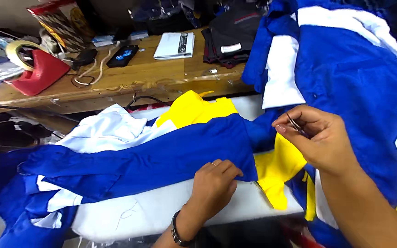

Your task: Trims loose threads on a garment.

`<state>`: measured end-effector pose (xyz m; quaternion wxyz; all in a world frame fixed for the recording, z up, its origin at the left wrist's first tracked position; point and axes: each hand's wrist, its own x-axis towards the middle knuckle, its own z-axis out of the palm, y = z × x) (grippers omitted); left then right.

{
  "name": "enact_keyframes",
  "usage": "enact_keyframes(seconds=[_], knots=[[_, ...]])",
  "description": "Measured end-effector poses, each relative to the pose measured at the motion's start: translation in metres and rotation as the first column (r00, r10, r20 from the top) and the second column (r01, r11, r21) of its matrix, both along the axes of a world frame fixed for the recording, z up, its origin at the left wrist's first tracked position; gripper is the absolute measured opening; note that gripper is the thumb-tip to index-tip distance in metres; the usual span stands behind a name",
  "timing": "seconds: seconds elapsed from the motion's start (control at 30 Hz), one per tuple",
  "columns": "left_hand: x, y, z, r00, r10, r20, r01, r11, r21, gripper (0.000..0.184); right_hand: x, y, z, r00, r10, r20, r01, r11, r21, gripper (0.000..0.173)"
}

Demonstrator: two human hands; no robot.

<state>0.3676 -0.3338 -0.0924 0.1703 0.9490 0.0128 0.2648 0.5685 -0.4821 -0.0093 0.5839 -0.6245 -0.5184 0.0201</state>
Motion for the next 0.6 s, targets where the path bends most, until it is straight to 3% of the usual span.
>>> enact_keyframes(seconds=[0.17, 0.23, 0.3, 0.37, 0.47, 0.6], knots=[[-0.008, -0.021, -0.023, 0.990, 0.133, -0.046, -0.132, 0.991, 0.033, 0.018, -0.029, -0.034, -0.043, 0.996, -0.065, -0.069, 0.055, 0.989, -0.139, 0.017], [-0.001, -0.027, -0.021, 0.991, 0.136, -0.013, -0.135, 0.988, 0.079, 0.024, -0.038, -0.040, -0.062, 0.983, -0.102, -0.149, 0.077, 0.983, -0.166, 0.020], [0.006, -0.030, -0.020, 0.992, 0.113, 0.051, -0.118, 0.989, 0.094, 0.018, -0.046, -0.042, -0.077, 0.966, -0.135, -0.220, 0.095, 0.978, -0.184, 0.018], [0.009, -0.031, -0.021, 0.987, 0.117, 0.114, -0.119, 0.993, 0.014, 0.015, -0.055, -0.043, -0.089, 0.947, -0.175, -0.269, 0.118, 0.969, -0.216, 0.014], [0.006, -0.033, -0.021, 0.962, 0.185, 0.199, -0.131, 0.958, -0.257, 0.013, -0.067, -0.041, -0.094, 0.924, -0.175, -0.340, 0.077, 0.956, -0.283, 0.014], [0.000, -0.036, -0.027, 0.939, 0.225, 0.262, -0.114, 0.918, -0.379, 0.012, -0.072, -0.032, -0.100, 0.936, -0.075, -0.343, -0.005, 0.974, -0.228, 0.040]])
